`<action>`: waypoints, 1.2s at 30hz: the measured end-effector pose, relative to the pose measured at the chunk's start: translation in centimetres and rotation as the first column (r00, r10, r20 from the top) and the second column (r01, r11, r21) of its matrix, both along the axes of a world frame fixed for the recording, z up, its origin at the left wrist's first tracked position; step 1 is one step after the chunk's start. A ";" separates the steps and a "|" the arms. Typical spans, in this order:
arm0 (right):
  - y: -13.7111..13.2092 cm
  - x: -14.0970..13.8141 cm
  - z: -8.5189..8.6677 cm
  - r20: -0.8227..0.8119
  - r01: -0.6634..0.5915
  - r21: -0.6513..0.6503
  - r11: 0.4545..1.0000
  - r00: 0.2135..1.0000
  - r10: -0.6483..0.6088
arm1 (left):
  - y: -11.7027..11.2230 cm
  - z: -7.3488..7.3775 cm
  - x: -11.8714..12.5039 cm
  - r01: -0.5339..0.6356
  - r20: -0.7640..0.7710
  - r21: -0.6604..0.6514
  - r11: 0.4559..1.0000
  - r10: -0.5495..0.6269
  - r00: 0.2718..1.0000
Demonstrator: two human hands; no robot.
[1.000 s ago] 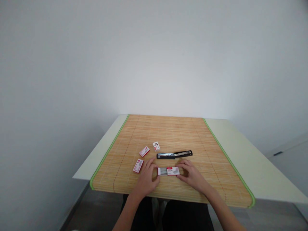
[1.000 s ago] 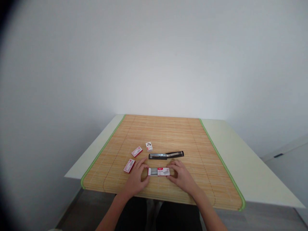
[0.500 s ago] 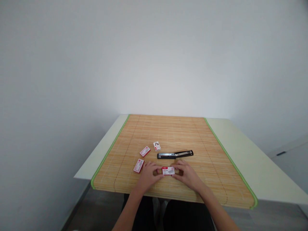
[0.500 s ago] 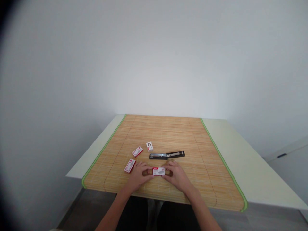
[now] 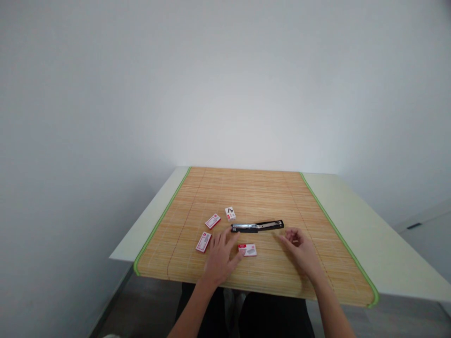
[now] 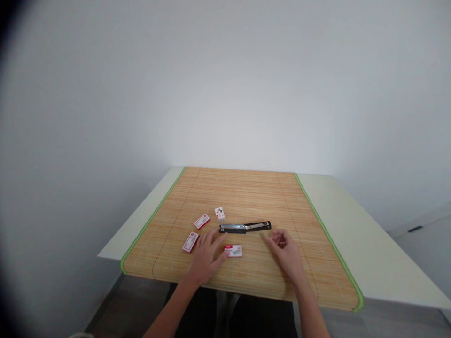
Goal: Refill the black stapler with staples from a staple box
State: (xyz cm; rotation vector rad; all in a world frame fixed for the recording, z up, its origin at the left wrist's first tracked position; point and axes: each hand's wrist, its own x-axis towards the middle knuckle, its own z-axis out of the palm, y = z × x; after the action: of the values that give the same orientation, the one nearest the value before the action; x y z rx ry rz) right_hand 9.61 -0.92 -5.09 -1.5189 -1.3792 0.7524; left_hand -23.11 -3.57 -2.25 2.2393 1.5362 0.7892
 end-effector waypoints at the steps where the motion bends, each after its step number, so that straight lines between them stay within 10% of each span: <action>1: 0.8 0.4 -0.2 -0.048 0.011 0.006 1.000 0.999 -0.011 | 0.0 0.1 0.2 -0.001 -0.027 0.012 1.000 0.002 1.000; 12: 5.5 -2.1 1.8 -0.387 -0.225 0.092 0.970 0.890 0.243 | 0.4 -0.6 1.7 -0.077 -0.081 0.070 0.995 0.083 0.993; 20: 7.0 -7.9 6.0 0.053 -0.419 0.158 0.894 0.908 0.416 | 0.2 -0.2 1.9 -0.067 -0.093 0.072 0.995 0.073 0.993; 26: 8.0 -13.4 5.4 0.417 -0.606 0.073 0.792 0.740 0.528 | 0.2 -0.4 1.9 -0.060 -0.108 0.068 0.996 0.067 0.992; 36: 6.4 -9.8 3.2 0.259 -0.585 0.048 0.810 0.790 0.556 | 0.1 0.0 1.5 -0.043 -0.022 0.051 0.998 0.044 0.999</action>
State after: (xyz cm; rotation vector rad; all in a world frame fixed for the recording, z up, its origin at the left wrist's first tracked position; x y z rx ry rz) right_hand -0.18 5.51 -1.87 -1.1070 -2.0773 0.8432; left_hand -21.61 -3.45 -2.27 2.2655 1.5979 0.8264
